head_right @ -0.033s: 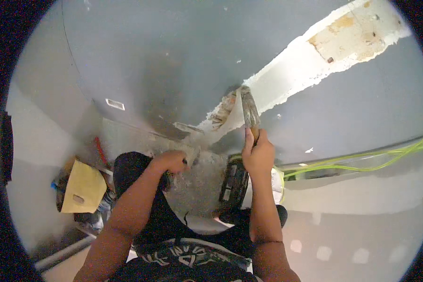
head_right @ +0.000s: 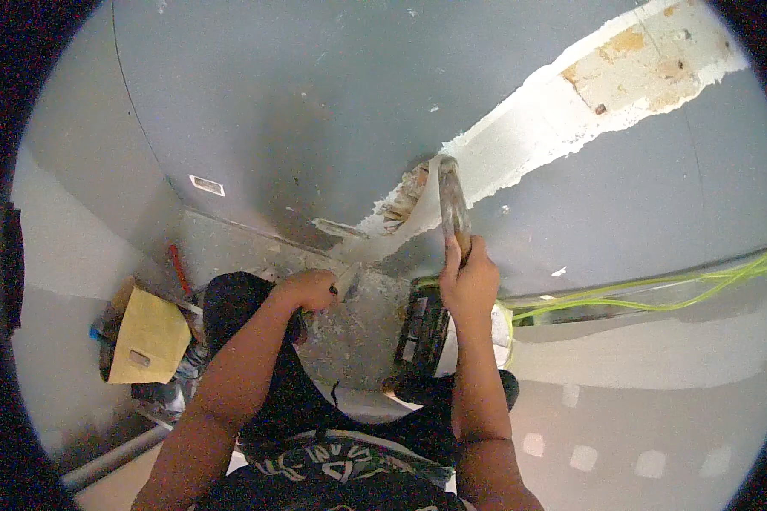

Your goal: Using a hammer and a putty knife to remove loose material and smooth out a damaged section of a drywall ceiling.

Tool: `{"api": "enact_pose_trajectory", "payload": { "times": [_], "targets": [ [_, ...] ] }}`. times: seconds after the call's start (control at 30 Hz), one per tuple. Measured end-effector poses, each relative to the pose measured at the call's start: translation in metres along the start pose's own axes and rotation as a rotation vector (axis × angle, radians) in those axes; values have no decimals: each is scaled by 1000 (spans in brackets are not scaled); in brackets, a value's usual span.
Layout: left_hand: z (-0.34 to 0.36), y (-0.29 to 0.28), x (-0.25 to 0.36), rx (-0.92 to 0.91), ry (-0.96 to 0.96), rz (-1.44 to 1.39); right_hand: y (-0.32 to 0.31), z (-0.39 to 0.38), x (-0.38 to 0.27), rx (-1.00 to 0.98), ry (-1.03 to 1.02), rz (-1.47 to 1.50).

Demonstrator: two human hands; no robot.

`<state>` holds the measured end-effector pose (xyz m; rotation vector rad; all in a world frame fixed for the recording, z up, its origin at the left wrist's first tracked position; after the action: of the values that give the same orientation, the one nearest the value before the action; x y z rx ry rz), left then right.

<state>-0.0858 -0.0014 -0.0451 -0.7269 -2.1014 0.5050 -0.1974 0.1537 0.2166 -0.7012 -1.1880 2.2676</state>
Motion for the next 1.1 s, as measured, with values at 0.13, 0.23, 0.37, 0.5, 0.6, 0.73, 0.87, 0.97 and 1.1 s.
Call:
{"api": "enact_pose_trajectory", "payload": {
  "times": [0.13, 0.23, 0.37, 0.5, 0.6, 0.73, 0.87, 0.97, 1.1],
  "targets": [
    [-4, 3, -13, -24, -49, 21, -6, -4, -4, -47, -57, 91],
    [-18, -7, 1, -61, -71, 17, 4, -8, 10, -135, 4, 399],
    [-17, -6, -1, -87, -72, -123, 7, -13, -10, -75, -151, 369],
    [-15, -5, -1, -70, -58, -81, 15, -26, 13, 138, -20, 569],
    [-4, -1, -5, -67, -76, -67, 20, -40, 50, 203, -283, 384],
    [-18, -6, -3, -48, -64, -74, 32, -22, 13, 124, -268, 37],
    [-9, -8, -4, -69, -58, -76, 60, -12, 3, 23, -76, 52],
    [-19, -6, -4, -60, -95, -49, 42, -26, -10, 189, -104, 193],
    [-22, -11, 6, -59, -61, -39, 35, -12, -29, 249, -418, -7]
  ]
}}
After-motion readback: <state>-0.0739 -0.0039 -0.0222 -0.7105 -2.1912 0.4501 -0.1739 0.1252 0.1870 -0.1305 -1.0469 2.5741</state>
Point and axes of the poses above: each hand's wrist, its own z-axis towards the middle knuckle, its own y-axis out of the palm, x = y × z, the point moved 10 cm from there along z, towards the middle knuckle, and after that the axes turned 13 degrees about -y, right-handed, at the moved point
